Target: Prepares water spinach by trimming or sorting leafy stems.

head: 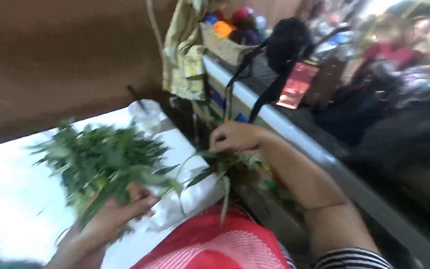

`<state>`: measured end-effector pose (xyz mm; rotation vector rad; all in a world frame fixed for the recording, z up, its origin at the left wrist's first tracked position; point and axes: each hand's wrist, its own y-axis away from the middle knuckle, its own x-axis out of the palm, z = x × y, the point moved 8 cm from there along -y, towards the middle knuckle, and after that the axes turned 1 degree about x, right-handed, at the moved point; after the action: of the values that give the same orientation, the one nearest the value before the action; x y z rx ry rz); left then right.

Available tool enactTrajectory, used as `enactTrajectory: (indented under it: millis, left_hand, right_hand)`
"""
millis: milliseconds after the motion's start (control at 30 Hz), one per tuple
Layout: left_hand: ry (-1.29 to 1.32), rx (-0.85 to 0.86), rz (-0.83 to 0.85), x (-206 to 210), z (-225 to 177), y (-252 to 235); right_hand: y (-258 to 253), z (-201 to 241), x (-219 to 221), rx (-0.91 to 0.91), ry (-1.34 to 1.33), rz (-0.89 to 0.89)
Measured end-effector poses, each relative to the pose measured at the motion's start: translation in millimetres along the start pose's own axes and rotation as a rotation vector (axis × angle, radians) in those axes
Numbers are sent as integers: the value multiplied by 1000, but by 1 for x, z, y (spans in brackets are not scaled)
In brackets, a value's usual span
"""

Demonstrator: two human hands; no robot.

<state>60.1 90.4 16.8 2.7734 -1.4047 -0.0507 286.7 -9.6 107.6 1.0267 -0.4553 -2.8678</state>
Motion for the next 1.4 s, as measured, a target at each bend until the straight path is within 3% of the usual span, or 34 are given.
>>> enactTrajectory:
  millis: [233,667,867,967,1100,1267,1400]
  left_hand:
    - [37,-35,56,-2,1,-11]
    - [66,23,64,0,1,-14]
    - [108,-107,50,8,5,-19]
    - [140,-118,67,11,6,-21]
    - [145,-123,89,14,6,-21]
    - [42,-72,40,10,7,-13]
    - [-70,-19,23,15,-1,-11]
  right_hand:
    - [-7,-9,3,30,17,-3]
    - [-5,2,4,36,-219,34]
    - [-8,2,16,40,-247,89]
    - [-13,-5,21,145,-210,67]
    - [-18,-14,24,105,-313,87]
    - [-26,-23,29,57,-285,57]
    - [-22,-22,31,165,-183,46]
